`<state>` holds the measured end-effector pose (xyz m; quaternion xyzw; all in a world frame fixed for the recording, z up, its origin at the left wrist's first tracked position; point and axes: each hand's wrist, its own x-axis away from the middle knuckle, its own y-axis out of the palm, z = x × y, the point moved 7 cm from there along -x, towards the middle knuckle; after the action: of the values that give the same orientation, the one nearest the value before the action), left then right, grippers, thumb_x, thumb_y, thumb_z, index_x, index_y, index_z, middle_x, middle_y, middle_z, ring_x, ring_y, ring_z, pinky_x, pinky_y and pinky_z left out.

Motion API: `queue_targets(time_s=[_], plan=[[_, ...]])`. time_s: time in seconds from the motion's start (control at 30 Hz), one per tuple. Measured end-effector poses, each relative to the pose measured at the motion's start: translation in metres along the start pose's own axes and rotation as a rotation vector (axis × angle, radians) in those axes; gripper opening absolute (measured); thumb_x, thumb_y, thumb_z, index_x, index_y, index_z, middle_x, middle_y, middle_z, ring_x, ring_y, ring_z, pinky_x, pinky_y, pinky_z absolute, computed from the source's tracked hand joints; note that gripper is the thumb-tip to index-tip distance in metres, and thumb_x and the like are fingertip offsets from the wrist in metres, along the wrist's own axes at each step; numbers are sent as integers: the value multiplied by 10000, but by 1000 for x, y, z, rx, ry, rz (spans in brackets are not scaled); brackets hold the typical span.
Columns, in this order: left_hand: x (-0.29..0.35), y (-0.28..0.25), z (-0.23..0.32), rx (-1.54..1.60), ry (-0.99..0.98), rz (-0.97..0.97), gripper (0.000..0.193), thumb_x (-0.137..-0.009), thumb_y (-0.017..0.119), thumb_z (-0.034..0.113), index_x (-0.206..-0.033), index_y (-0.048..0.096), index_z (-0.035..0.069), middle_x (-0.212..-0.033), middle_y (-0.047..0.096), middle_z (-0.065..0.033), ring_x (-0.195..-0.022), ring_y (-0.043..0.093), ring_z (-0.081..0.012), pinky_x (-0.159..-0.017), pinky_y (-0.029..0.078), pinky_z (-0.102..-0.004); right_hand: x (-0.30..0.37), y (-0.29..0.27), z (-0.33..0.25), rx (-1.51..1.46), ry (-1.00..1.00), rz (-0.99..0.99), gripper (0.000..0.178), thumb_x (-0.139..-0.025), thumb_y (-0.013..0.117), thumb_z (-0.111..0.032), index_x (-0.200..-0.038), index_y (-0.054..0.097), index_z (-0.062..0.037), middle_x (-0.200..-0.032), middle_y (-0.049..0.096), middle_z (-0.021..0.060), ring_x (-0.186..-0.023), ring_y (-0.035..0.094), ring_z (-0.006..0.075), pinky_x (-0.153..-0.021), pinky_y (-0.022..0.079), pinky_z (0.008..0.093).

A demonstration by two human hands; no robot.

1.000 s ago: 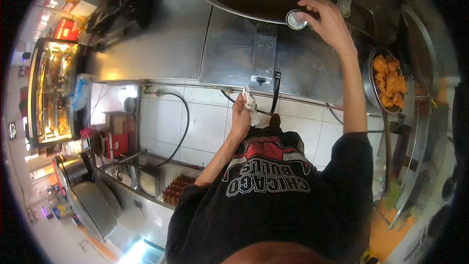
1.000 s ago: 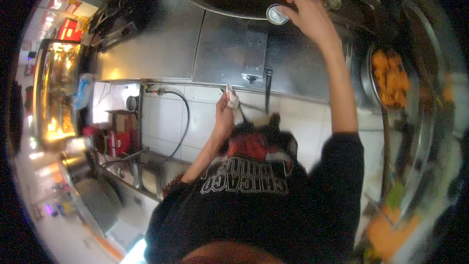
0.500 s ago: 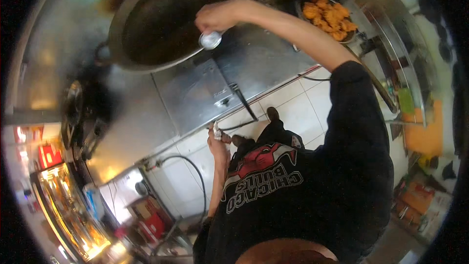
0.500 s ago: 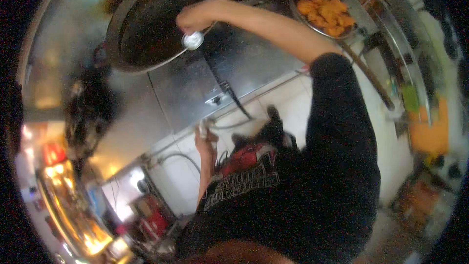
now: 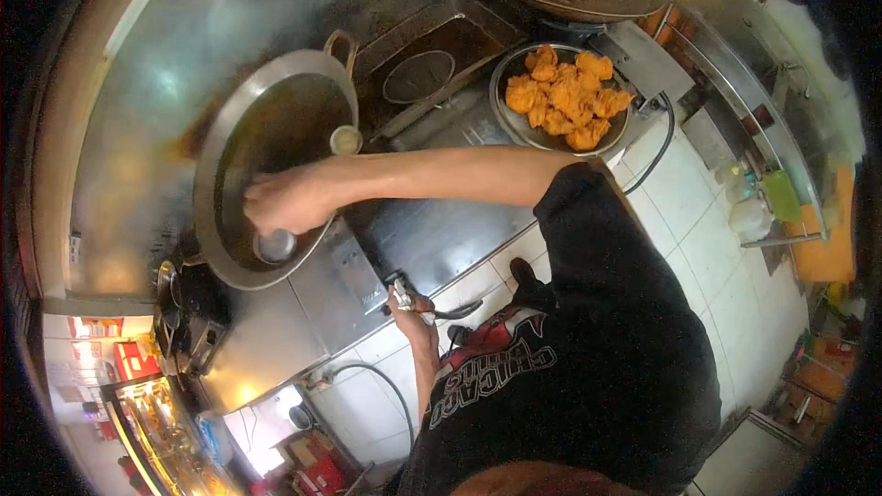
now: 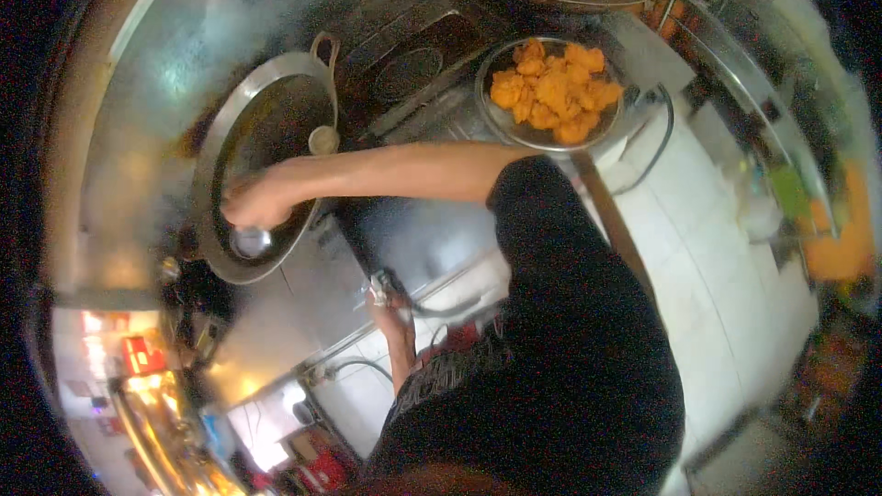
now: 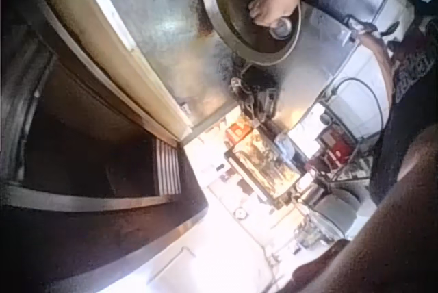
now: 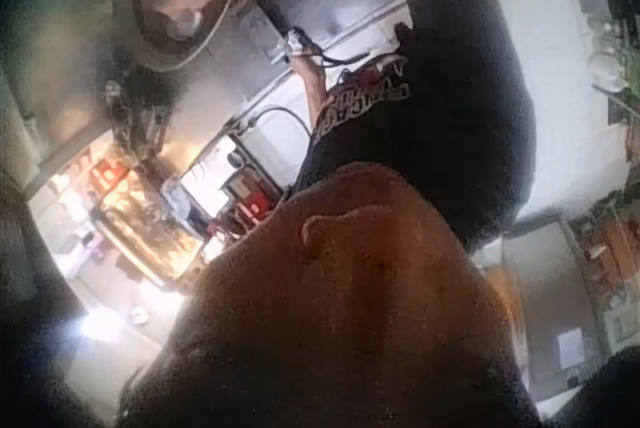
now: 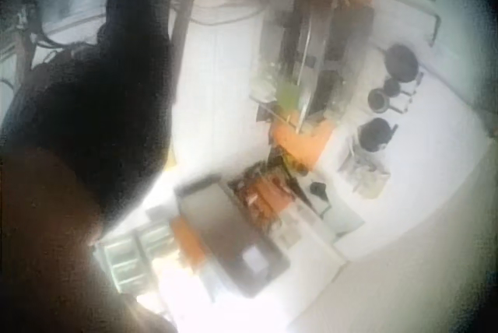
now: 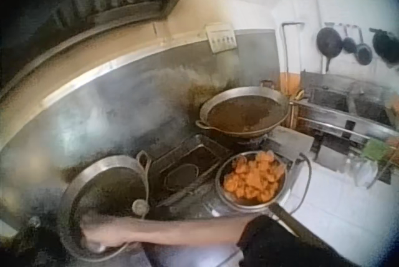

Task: The person uses a slotted spoon to remove fried food from a deep fryer and places it into a metal bowl. They then retrieve a paper towel, wipe the fryer area, and later open a refrigerator to pour a liquid into a small cup.

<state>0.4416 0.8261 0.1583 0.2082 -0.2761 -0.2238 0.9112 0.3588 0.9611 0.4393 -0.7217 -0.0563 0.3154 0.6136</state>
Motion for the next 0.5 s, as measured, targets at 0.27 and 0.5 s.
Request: queue_targets(time_s=[0.27,0.5], plan=[[13,48,-40,-80,-107,97,404,-865,533,381,-581,387,133,-431,293,24,-363,275,-100,-382,202,-273,194,-210,111,145,203,318,234,-870,482,-188,-997,552,-5,-927,596,175,-872,569,309,-781,444,404],[15,58,-63,-126,-193,238,361,-860,524,389,-627,394,146,-437,313,20,-363,327,-113,-357,266,-271,446,-240,183,260,1161,-234,376,-922,426,-346,-1029,574,-18,-923,592,182,-832,552,302,-736,427,392]])
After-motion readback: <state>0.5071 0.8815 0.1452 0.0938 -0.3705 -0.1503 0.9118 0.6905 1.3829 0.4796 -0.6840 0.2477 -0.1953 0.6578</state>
